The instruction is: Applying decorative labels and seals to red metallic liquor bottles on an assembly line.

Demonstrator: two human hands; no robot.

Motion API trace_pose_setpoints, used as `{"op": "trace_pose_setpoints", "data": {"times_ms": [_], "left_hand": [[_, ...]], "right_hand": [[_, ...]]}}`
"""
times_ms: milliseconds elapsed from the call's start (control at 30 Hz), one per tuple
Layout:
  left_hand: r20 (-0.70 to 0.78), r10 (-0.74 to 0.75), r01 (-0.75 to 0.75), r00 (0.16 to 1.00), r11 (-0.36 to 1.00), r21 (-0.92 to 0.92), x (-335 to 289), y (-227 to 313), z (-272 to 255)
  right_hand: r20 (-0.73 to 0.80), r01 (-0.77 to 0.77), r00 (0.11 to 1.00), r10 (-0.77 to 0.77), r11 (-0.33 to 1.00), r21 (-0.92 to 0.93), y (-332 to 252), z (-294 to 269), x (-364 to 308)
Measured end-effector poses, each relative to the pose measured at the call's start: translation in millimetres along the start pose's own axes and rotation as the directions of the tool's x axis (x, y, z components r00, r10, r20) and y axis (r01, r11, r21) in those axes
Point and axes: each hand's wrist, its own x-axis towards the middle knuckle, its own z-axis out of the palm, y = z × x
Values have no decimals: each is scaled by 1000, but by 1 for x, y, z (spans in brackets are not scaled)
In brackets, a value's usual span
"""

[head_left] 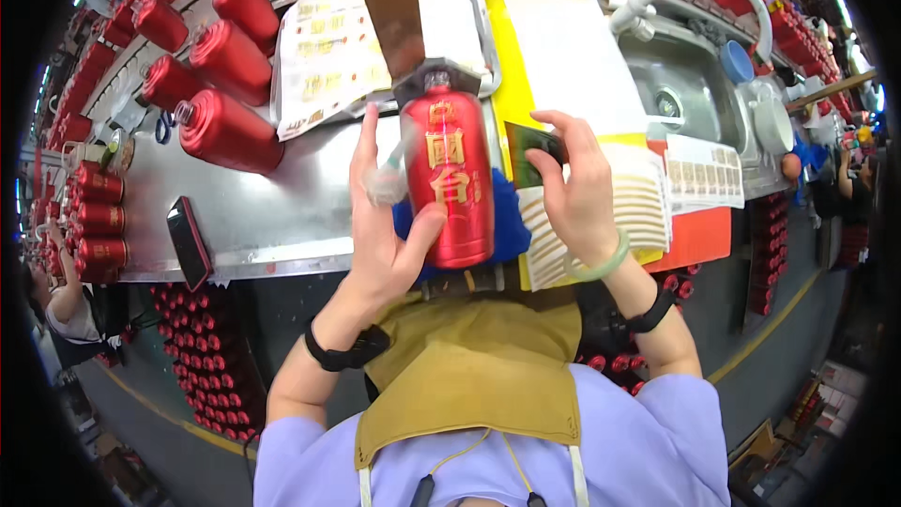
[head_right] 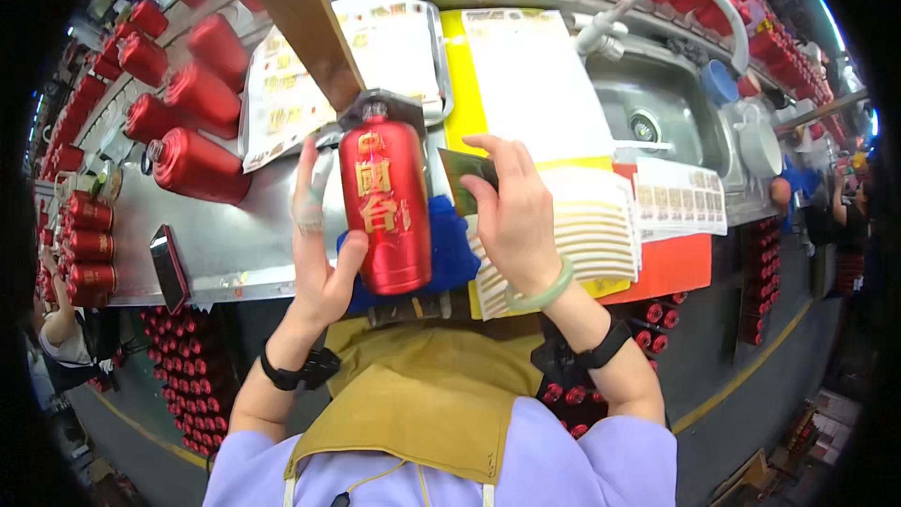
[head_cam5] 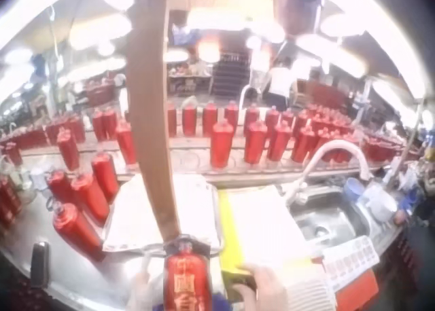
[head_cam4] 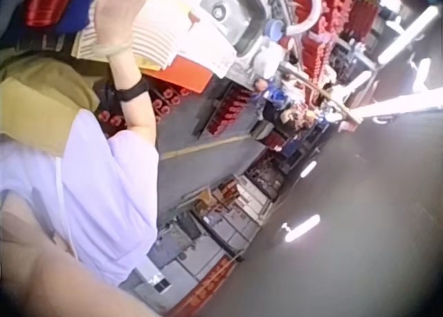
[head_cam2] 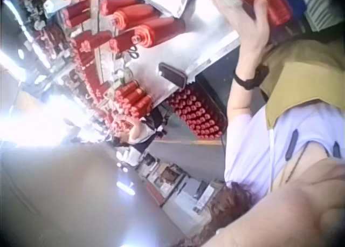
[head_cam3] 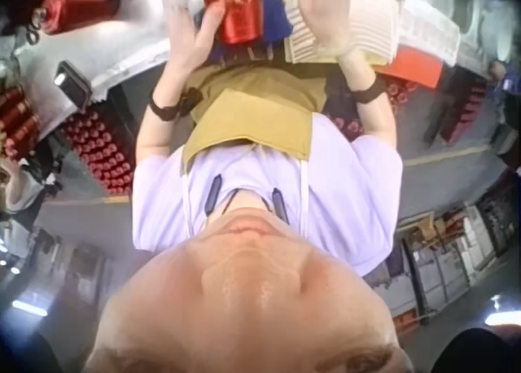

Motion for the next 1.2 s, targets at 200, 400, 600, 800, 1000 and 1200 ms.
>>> {"op": "trace_pose_setpoints", "data": {"times_ms": [200,400,600,800,1000,1200], "left_hand": [[266,265,-365,927,803,471,59,-23,-21],[414,304,-458,858,818,348,28,-9,-19],[316,192,-269,929,937,224,4,9,-17],[51,-63,50,997,973,223,8,6,-41],[-71,-109,111,992,993,32,9,8,-23],[-131,-104,107,986,994,17,1,10,-29]], "right_hand": [[123,-321,947,297,874,366,4,-8,13],[165,27,986,31,941,-338,89,-24,93],[202,206,976,-81,650,-732,208,-36,167],[416,80,847,330,695,-714,144,-62,135],[106,-116,957,271,688,-717,178,-95,126],[213,-413,716,664,650,-638,260,-146,122]]}}
